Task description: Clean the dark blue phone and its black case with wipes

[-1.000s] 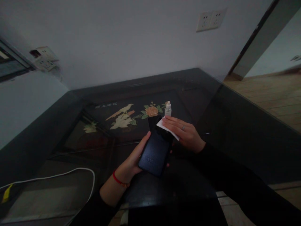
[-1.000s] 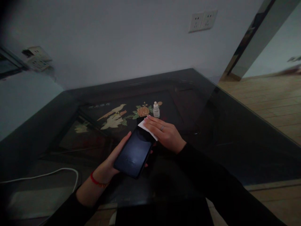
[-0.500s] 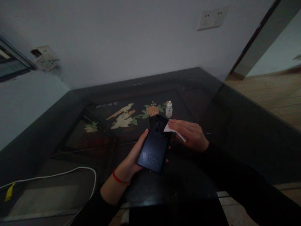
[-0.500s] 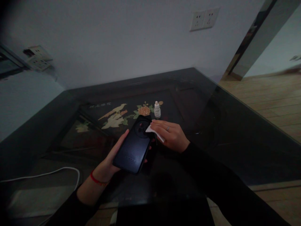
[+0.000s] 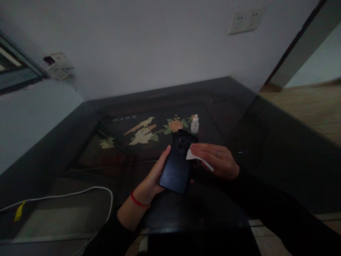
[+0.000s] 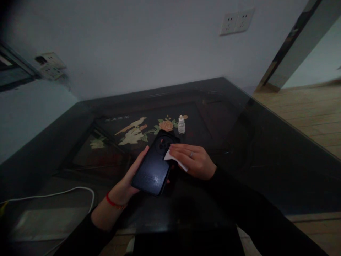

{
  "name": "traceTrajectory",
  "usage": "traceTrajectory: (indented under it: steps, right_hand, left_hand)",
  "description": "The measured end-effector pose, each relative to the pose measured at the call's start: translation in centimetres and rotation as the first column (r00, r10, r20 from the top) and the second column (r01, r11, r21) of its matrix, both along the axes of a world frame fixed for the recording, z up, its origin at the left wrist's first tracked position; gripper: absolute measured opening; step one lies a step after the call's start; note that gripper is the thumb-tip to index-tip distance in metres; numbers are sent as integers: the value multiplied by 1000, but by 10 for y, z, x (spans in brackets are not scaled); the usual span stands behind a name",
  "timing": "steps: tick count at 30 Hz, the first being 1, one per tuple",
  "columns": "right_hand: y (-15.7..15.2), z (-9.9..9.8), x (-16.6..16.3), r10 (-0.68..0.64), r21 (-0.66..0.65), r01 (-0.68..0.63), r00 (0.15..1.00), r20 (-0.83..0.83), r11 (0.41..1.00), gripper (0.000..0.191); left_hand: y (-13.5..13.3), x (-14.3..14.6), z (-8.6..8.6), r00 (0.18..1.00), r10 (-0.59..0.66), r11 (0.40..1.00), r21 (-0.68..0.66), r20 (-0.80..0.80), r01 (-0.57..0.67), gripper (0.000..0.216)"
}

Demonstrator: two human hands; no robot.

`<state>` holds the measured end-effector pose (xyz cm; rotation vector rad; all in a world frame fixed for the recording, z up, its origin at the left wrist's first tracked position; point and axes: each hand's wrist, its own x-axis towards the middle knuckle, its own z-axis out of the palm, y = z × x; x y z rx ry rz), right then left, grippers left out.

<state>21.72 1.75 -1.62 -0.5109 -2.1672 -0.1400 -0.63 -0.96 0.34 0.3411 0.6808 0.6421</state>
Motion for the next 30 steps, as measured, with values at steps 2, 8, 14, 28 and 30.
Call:
traceTrajectory:
  steps: [2, 8, 14, 28, 30]
  right_hand:
    - [1, 0, 1, -123, -34, 122, 991, -43, 992, 33]
    - [-9, -1, -4, 29, -103, -36, 997, -74, 994, 38]
    - [-10, -2, -17, -176, -221, 123, 956, -236, 967, 43]
    - [-11, 5, -15, -27, -107, 14, 993, -113, 994, 44]
    - [-13, 4, -16, 10, -95, -18, 996, -89, 995, 41]
  left_hand:
    - [0, 2, 2, 1000, -16, 1000, 11, 23, 16, 59]
    - [-1, 4, 4, 998, 47, 998, -40, -33, -48, 53]
    - [-3, 10, -7, 997, -35, 999, -12, 70, 36, 57]
    - [-10, 25, -3, 998, -32, 995, -95, -49, 27, 49]
    - [-10, 24, -5, 999, -22, 994, -108, -29, 19, 48]
